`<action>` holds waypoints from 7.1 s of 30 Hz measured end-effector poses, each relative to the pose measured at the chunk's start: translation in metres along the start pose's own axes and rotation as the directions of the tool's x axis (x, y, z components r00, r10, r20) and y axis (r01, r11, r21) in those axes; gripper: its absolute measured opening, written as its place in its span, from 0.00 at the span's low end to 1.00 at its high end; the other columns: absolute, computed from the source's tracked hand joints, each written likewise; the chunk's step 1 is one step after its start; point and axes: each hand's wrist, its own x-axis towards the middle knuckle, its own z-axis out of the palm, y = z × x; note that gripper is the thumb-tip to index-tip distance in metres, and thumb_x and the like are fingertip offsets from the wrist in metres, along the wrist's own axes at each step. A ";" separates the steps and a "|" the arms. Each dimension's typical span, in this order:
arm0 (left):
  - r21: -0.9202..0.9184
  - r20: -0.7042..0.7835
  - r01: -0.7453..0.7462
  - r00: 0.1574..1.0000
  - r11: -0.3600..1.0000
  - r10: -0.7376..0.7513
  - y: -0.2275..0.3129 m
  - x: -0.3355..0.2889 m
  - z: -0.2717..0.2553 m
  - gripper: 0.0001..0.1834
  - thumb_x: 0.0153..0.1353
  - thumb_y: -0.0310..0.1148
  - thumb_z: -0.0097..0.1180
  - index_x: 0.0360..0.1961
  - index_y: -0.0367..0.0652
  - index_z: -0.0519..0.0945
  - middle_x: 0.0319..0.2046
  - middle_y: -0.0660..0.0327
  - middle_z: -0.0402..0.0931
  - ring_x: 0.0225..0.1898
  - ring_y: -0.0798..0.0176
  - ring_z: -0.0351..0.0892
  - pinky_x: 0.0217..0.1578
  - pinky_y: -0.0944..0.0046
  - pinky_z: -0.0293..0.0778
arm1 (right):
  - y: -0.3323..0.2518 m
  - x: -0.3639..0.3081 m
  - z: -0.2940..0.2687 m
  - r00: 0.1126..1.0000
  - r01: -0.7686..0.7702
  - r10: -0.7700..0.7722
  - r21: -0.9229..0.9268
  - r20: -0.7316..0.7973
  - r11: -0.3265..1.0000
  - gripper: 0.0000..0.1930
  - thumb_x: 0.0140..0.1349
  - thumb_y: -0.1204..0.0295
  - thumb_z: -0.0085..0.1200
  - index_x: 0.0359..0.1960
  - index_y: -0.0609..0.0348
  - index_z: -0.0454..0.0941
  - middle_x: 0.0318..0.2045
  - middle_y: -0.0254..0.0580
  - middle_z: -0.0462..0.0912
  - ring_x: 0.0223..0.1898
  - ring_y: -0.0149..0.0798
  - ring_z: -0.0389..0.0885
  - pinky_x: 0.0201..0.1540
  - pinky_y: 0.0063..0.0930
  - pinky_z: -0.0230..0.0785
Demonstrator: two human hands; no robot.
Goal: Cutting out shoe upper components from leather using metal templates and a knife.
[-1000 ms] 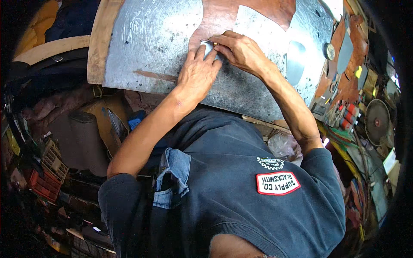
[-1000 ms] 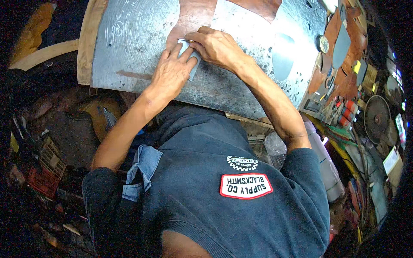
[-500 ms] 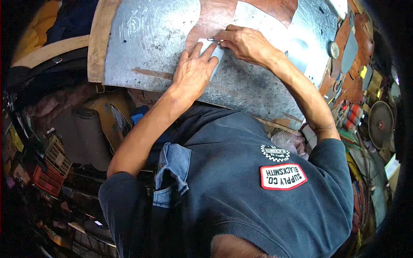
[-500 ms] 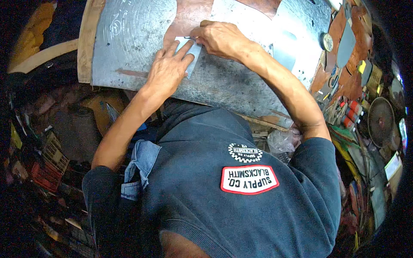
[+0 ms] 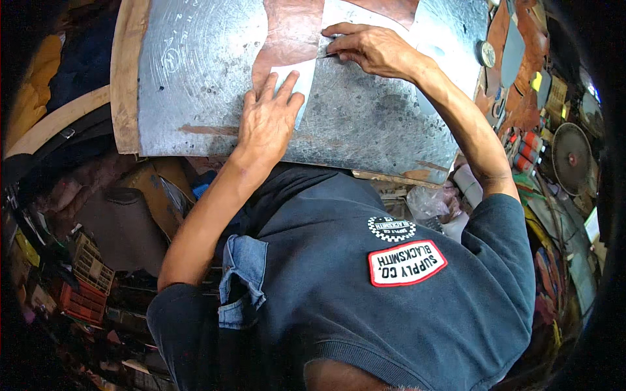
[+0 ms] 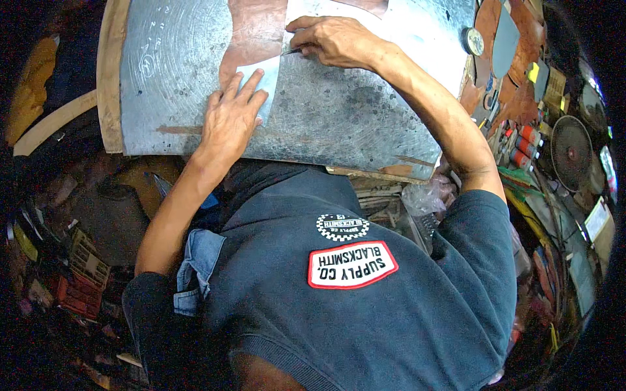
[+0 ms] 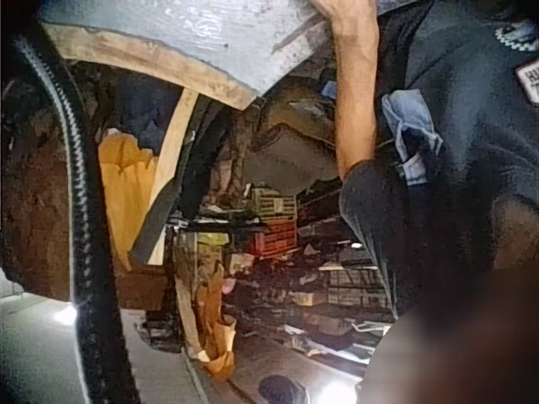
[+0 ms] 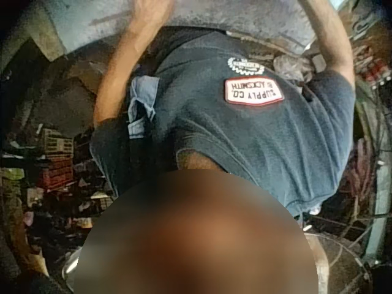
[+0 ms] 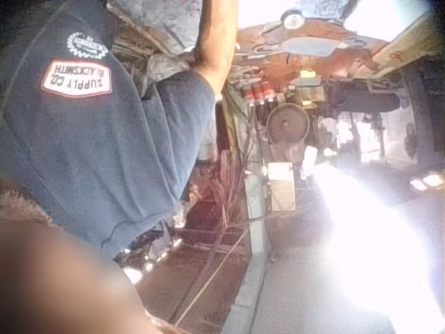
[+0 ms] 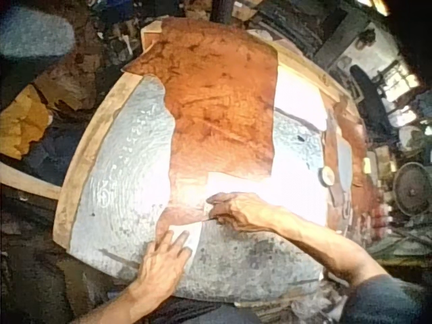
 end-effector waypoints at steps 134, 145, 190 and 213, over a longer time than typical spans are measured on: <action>-0.745 -0.441 -0.407 0.895 0.528 0.069 0.167 0.171 0.061 0.30 0.51 0.22 0.57 0.58 0.38 0.67 0.43 0.55 0.77 0.46 0.60 0.78 0.48 0.61 0.75 | -0.038 -0.204 0.064 0.159 -0.338 0.914 0.849 -0.373 0.405 0.26 0.60 0.69 0.56 0.62 0.57 0.72 0.33 0.49 0.83 0.30 0.38 0.81 0.38 0.33 0.73; -0.661 -0.504 -0.403 0.863 0.633 0.024 0.176 0.172 0.063 0.26 0.49 0.26 0.56 0.53 0.36 0.72 0.38 0.52 0.77 0.44 0.50 0.76 0.52 0.53 0.69 | -0.040 -0.188 0.062 0.092 -0.221 0.961 0.935 -0.262 0.276 0.30 0.62 0.64 0.55 0.64 0.67 0.66 0.42 0.57 0.82 0.34 0.38 0.79 0.42 0.31 0.73; -0.854 -0.169 -0.140 0.986 0.501 -0.011 0.139 0.134 0.022 0.19 0.66 0.32 0.55 0.56 0.37 0.74 0.37 0.58 0.80 0.38 0.67 0.79 0.42 0.67 0.76 | 0.071 -0.370 0.031 -0.030 0.347 0.998 0.936 -0.055 0.062 0.10 0.59 0.71 0.62 0.39 0.58 0.75 0.20 0.30 0.73 0.15 0.26 0.69 0.16 0.25 0.62; -0.327 -0.505 0.247 0.770 0.912 -0.390 0.021 -0.019 0.031 0.21 0.63 0.35 0.55 0.53 0.32 0.75 0.50 0.41 0.74 0.52 0.38 0.73 0.55 0.49 0.68 | 0.090 -0.369 0.033 -0.030 -0.907 0.883 0.385 -0.469 0.174 0.28 0.59 0.52 0.57 0.57 0.56 0.75 0.43 0.56 0.84 0.42 0.52 0.85 0.44 0.43 0.76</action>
